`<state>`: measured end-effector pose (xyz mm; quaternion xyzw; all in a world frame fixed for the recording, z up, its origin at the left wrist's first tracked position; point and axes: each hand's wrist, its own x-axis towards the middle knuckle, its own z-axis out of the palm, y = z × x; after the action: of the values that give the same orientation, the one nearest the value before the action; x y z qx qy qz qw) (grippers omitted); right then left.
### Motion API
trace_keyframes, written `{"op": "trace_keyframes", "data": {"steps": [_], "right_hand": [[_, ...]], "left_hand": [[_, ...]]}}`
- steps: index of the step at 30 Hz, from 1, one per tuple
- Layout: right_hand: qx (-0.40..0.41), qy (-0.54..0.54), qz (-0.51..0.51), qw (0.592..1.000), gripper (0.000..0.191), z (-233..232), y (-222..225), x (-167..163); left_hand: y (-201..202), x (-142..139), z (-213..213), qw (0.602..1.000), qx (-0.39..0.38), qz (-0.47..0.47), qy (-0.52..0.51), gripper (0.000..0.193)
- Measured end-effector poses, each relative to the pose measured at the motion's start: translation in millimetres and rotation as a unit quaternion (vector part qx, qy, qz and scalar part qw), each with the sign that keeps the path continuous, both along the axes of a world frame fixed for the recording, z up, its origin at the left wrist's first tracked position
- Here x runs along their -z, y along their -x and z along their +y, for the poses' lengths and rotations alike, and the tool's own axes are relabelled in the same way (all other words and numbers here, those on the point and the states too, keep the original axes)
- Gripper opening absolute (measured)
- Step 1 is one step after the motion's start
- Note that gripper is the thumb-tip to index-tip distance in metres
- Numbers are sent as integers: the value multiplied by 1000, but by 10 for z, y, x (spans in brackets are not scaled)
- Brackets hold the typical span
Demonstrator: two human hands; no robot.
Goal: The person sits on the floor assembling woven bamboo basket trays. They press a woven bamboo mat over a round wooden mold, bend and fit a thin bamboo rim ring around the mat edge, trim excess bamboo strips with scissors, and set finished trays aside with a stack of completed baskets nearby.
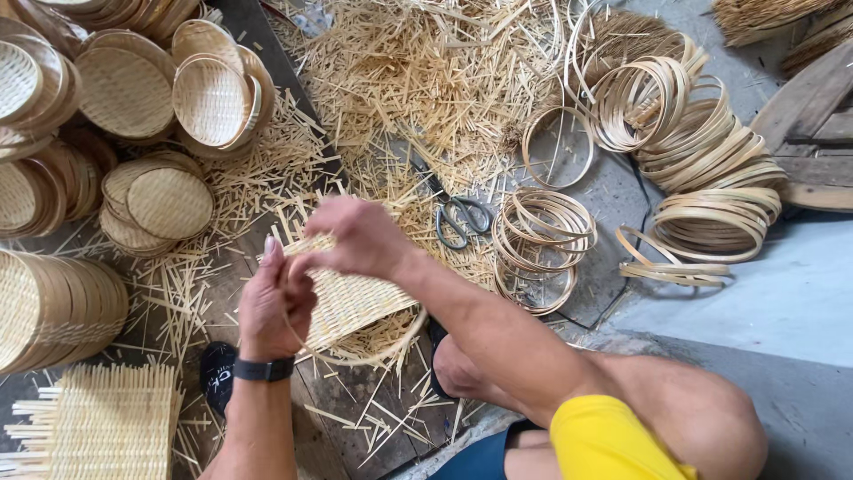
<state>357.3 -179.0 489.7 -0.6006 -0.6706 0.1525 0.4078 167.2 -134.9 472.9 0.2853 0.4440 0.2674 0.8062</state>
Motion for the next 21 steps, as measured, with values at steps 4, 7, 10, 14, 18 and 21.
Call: {"op": "trace_keyframes", "data": {"steps": [4, 7, 10, 14, 18, 21], "right_hand": [[141, 222, 543, 797, 56, -214, -479, 63], [36, 216, 674, 705, 52, -315, -527, 211], [14, 211, 744, 634, 49, -283, -554, 386], [-12, 234, 745, 625, 47, -175, -518, 579], [-26, 236, 742, 627, 52, -113, -508, 589], [4, 237, 714, 659, 44, -113, -454, 516]], "left_hand": [[104, 62, 107, 951, -187, -233, -75, 41], [83, 142, 202, 960, -193, -201, 1, 33], [92, 206, 386, 982, -80, -162, 47, 34], [111, 316, 534, 986, -22, -93, 133, 43], [144, 387, 519, 980, -5, -168, 111, 46], [144, 386, 470, 977, -56, -180, 101, 44]]}}
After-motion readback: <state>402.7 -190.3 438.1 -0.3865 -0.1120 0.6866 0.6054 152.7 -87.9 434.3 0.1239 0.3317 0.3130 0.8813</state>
